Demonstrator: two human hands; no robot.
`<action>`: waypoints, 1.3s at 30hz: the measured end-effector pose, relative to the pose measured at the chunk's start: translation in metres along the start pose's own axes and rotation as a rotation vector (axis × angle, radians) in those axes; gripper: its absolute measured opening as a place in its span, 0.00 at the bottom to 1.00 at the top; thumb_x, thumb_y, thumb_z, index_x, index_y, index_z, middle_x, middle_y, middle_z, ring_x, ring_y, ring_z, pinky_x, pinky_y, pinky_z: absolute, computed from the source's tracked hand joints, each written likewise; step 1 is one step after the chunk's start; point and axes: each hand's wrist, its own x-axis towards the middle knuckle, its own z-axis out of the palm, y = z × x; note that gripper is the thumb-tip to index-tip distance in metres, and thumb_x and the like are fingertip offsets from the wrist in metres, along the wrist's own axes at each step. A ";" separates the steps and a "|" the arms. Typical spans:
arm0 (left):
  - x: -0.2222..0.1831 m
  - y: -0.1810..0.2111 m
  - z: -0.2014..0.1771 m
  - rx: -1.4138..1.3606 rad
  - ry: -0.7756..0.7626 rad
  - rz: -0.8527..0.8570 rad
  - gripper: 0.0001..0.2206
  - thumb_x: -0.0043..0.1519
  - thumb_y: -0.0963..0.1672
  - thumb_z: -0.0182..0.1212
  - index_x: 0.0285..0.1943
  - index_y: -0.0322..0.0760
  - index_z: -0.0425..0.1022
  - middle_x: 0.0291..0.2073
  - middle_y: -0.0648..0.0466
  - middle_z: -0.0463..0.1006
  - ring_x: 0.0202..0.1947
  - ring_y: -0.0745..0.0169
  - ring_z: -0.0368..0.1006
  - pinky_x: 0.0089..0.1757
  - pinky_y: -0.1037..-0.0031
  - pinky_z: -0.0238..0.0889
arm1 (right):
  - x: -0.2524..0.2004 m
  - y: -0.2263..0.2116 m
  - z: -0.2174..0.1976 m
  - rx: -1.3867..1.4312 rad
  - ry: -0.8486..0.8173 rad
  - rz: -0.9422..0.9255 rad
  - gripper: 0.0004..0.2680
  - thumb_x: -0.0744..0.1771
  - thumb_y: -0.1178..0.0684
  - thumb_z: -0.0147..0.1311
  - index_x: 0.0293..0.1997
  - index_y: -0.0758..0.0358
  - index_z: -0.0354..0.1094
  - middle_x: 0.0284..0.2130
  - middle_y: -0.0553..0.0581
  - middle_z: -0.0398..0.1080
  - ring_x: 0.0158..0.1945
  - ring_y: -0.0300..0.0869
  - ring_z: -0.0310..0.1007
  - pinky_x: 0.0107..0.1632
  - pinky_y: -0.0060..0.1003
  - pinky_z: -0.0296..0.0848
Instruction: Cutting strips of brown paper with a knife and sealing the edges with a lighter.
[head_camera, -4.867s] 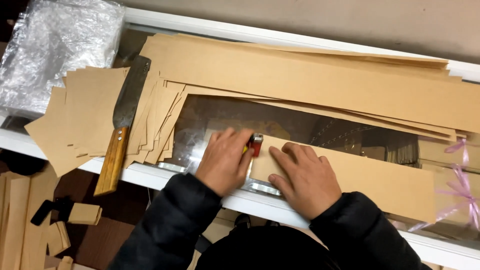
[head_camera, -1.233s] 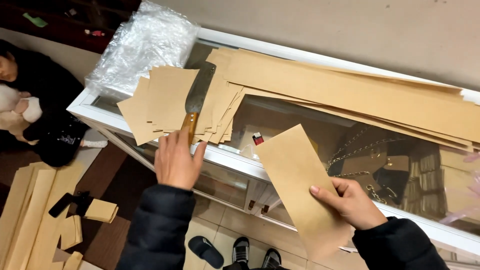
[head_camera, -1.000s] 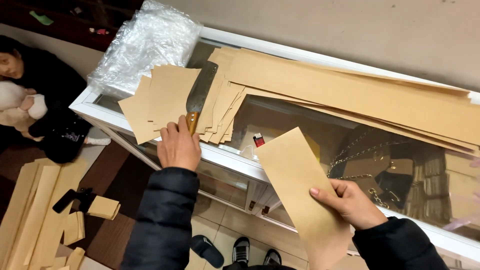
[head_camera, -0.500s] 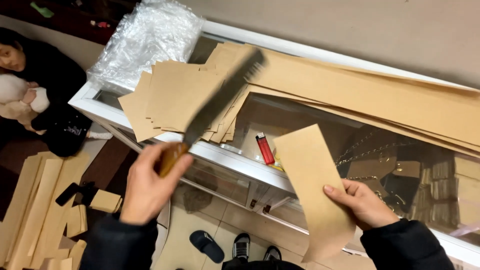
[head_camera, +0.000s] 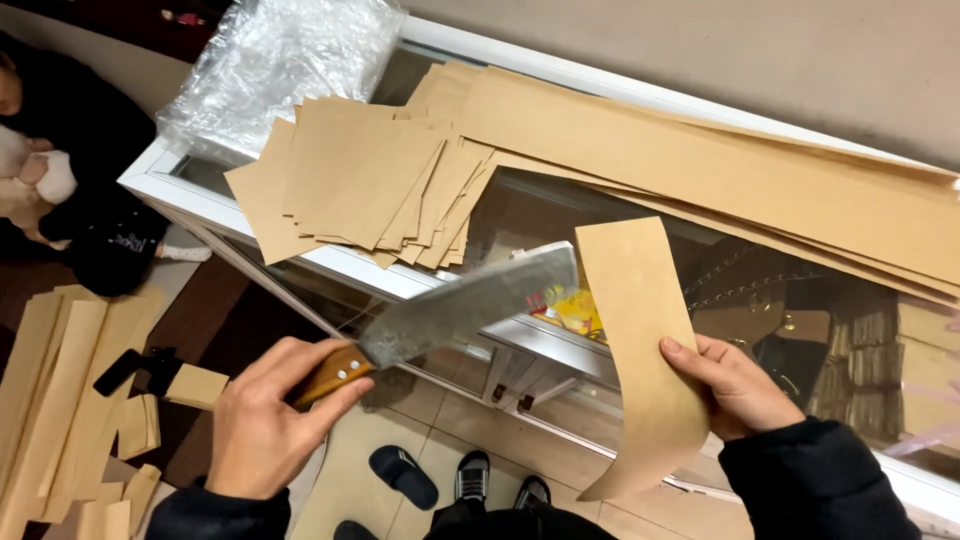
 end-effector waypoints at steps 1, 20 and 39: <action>0.000 0.000 0.001 -0.001 0.002 -0.001 0.20 0.57 0.52 0.81 0.58 0.52 0.90 0.42 0.65 0.89 0.41 0.67 0.85 0.43 0.71 0.76 | -0.003 -0.002 0.004 -0.002 0.000 0.000 0.13 0.71 0.51 0.62 0.52 0.77 0.82 0.47 0.72 0.86 0.43 0.56 0.84 0.44 0.50 0.80; -0.002 0.001 0.003 0.064 0.065 -0.033 0.18 0.57 0.55 0.81 0.54 0.54 0.91 0.39 0.67 0.85 0.40 0.67 0.83 0.41 0.70 0.72 | -0.009 -0.004 0.013 -0.007 -0.016 0.004 0.14 0.72 0.52 0.60 0.54 0.77 0.81 0.50 0.71 0.86 0.45 0.55 0.84 0.47 0.49 0.79; -0.006 -0.004 0.009 0.106 0.066 -0.018 0.20 0.58 0.56 0.80 0.57 0.57 0.90 0.38 0.67 0.81 0.39 0.66 0.81 0.39 0.69 0.70 | -0.022 -0.014 0.025 -0.025 0.038 0.021 0.14 0.71 0.53 0.59 0.56 0.78 0.80 0.53 0.73 0.85 0.49 0.56 0.83 0.52 0.50 0.78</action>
